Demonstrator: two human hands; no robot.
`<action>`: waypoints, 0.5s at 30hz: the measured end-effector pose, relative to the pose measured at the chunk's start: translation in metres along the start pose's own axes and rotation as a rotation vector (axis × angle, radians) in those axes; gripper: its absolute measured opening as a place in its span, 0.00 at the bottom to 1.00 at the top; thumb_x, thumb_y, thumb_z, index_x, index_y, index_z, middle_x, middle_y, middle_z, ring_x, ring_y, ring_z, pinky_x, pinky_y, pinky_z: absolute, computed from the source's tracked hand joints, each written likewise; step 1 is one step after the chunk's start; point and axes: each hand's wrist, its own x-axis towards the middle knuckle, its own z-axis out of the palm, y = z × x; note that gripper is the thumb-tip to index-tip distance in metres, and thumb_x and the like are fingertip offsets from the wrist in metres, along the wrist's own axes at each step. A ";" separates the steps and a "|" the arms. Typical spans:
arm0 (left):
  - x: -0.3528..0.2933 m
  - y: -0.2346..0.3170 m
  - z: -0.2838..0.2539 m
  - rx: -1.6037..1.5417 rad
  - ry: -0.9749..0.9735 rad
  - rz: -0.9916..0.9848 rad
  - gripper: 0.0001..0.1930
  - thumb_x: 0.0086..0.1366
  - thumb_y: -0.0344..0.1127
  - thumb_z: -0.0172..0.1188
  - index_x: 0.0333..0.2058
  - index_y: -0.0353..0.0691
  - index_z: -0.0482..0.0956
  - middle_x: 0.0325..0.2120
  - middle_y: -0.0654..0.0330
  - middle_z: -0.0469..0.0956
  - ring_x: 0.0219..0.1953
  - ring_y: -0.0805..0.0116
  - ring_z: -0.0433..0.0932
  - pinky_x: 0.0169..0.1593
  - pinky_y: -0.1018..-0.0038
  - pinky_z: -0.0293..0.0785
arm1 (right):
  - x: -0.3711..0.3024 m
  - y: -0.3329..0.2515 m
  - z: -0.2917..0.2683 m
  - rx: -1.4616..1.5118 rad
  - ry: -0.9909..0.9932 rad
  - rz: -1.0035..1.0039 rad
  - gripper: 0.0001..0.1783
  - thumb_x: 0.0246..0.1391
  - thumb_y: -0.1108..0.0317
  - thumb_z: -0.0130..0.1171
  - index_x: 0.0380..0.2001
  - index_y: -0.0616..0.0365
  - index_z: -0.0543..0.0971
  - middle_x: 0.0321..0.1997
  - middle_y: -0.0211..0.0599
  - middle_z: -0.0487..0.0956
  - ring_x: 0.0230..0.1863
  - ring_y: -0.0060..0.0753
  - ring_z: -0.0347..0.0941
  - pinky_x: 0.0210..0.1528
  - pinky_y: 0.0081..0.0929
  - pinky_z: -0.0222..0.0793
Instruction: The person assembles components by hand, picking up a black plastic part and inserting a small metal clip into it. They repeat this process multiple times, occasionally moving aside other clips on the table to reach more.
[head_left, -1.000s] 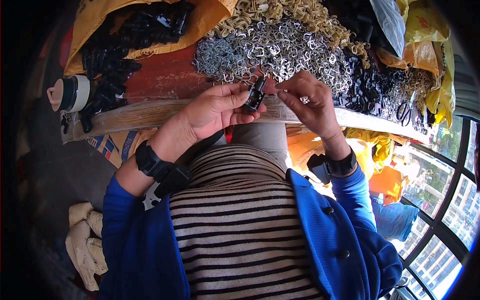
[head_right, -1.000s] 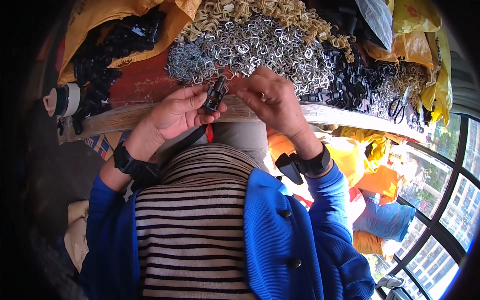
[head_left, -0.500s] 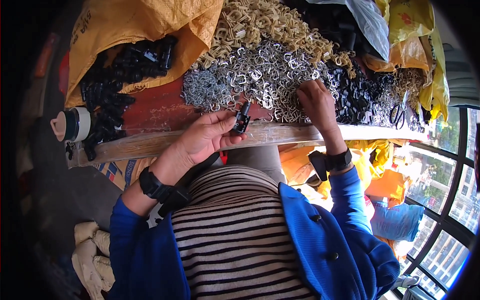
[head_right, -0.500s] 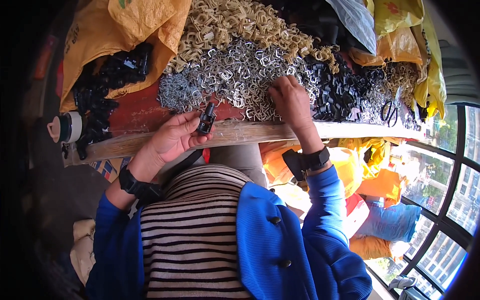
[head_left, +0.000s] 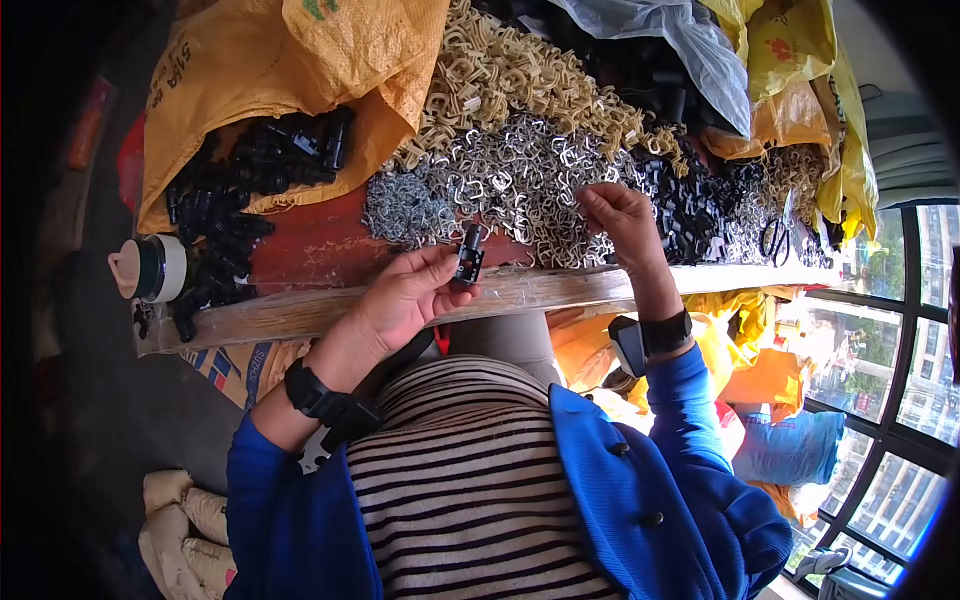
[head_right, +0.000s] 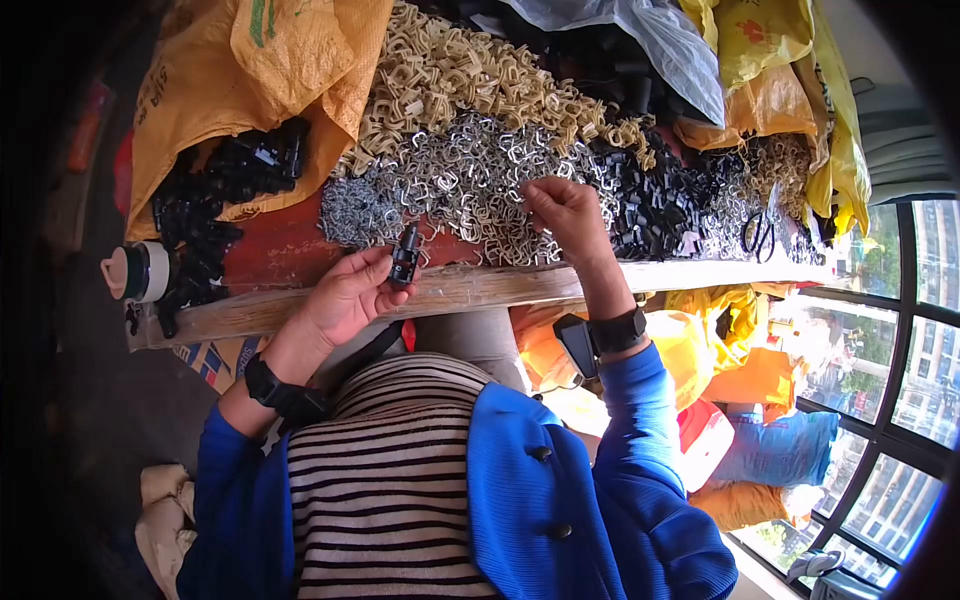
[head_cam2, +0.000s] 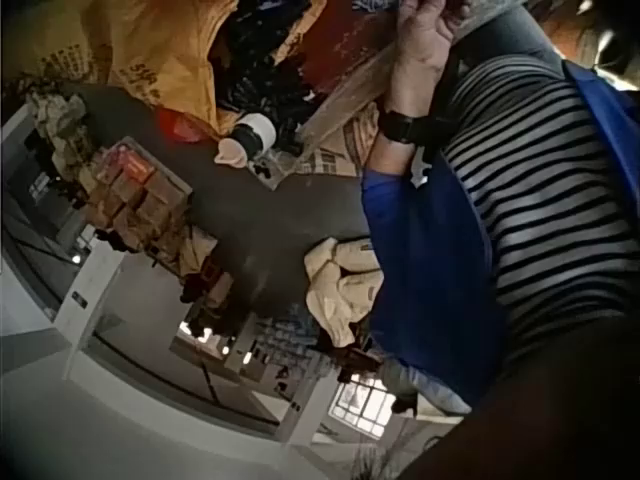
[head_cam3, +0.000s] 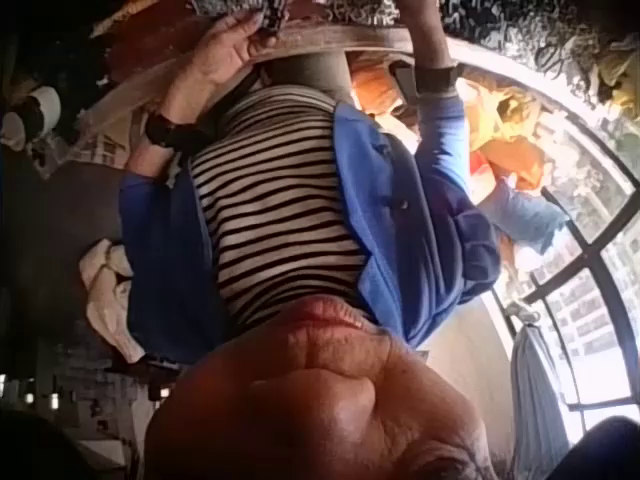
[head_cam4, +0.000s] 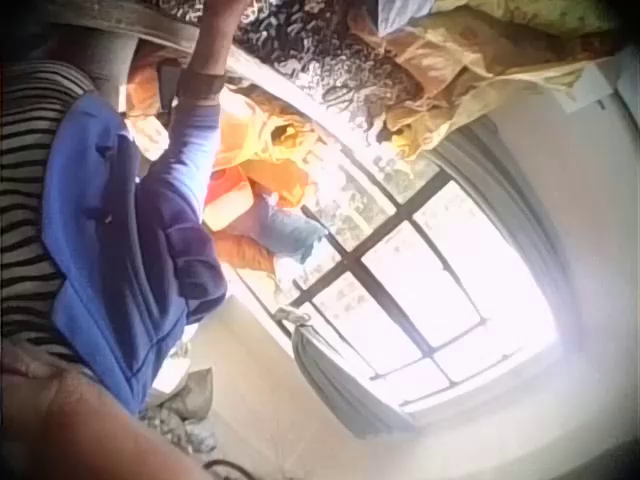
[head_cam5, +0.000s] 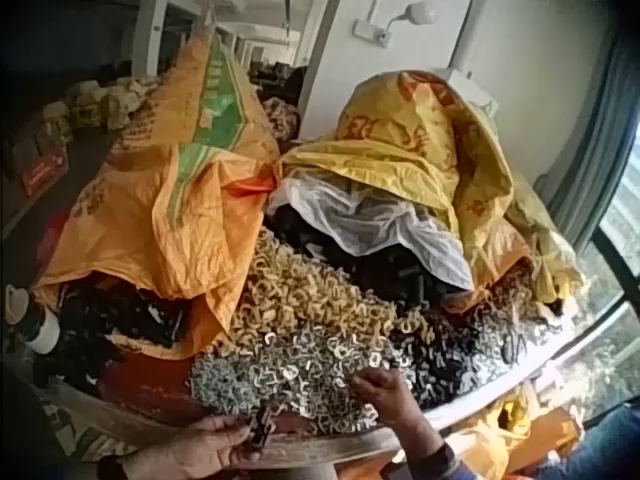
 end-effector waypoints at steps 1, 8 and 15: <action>0.000 -0.001 -0.001 -0.001 -0.003 0.006 0.13 0.58 0.34 0.45 0.40 0.34 0.65 0.34 0.55 0.70 0.33 0.70 0.72 0.35 0.81 0.71 | 0.000 0.000 0.002 0.254 -0.060 0.101 0.06 0.47 0.70 0.50 0.21 0.62 0.72 0.19 0.26 0.69 0.18 0.15 0.63 0.19 0.11 0.59; 0.002 -0.002 -0.006 -0.007 -0.012 0.075 0.12 0.58 0.34 0.45 0.40 0.36 0.66 0.34 0.56 0.70 0.33 0.70 0.72 0.36 0.80 0.71 | -0.010 -0.009 0.028 0.522 -0.203 0.082 0.03 0.47 0.74 0.49 0.27 0.62 0.70 0.20 0.30 0.72 0.16 0.15 0.63 0.17 0.09 0.57; 0.001 -0.002 -0.001 -0.087 -0.026 0.206 0.11 0.58 0.34 0.45 0.38 0.37 0.67 0.36 0.55 0.70 0.40 0.67 0.70 0.45 0.73 0.66 | -0.023 -0.045 0.066 0.291 -0.276 0.051 0.08 0.45 0.77 0.49 0.32 0.62 0.67 0.19 0.26 0.69 0.17 0.11 0.60 0.18 0.07 0.55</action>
